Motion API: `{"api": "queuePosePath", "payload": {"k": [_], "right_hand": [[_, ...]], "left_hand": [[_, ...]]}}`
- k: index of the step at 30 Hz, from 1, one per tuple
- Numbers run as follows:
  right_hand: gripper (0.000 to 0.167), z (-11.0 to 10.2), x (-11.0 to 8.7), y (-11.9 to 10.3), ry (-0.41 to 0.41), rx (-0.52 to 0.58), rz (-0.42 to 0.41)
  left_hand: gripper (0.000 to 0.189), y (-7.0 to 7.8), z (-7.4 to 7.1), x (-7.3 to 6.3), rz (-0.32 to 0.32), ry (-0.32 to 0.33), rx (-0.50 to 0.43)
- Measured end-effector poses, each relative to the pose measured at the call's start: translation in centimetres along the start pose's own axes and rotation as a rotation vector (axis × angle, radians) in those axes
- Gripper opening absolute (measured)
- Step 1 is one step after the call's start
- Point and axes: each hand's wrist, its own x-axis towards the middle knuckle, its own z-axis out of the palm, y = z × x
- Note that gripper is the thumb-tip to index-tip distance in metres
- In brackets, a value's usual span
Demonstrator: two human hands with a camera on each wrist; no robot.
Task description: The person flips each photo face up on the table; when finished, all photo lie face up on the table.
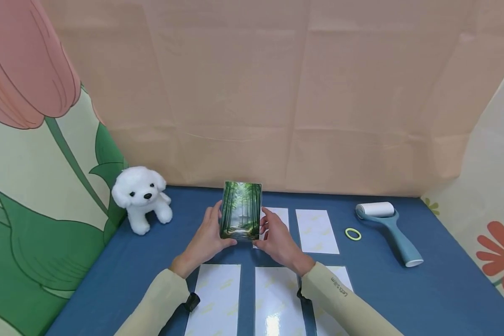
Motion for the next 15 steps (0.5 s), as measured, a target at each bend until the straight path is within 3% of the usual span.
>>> {"api": "queuePosePath", "payload": {"k": [10,15], "right_hand": [[0.091,0.6,0.6,-0.5,-0.030,-0.113,-0.030],[0.091,1.2,1.3,-0.6,-0.089,-0.153,0.014]], "left_hand": [[0.106,-1.4,-0.5,-0.2,-0.012,-0.012,0.080],[0.100,-2.3,-0.7,-0.3,-0.012,-0.029,0.106]]}}
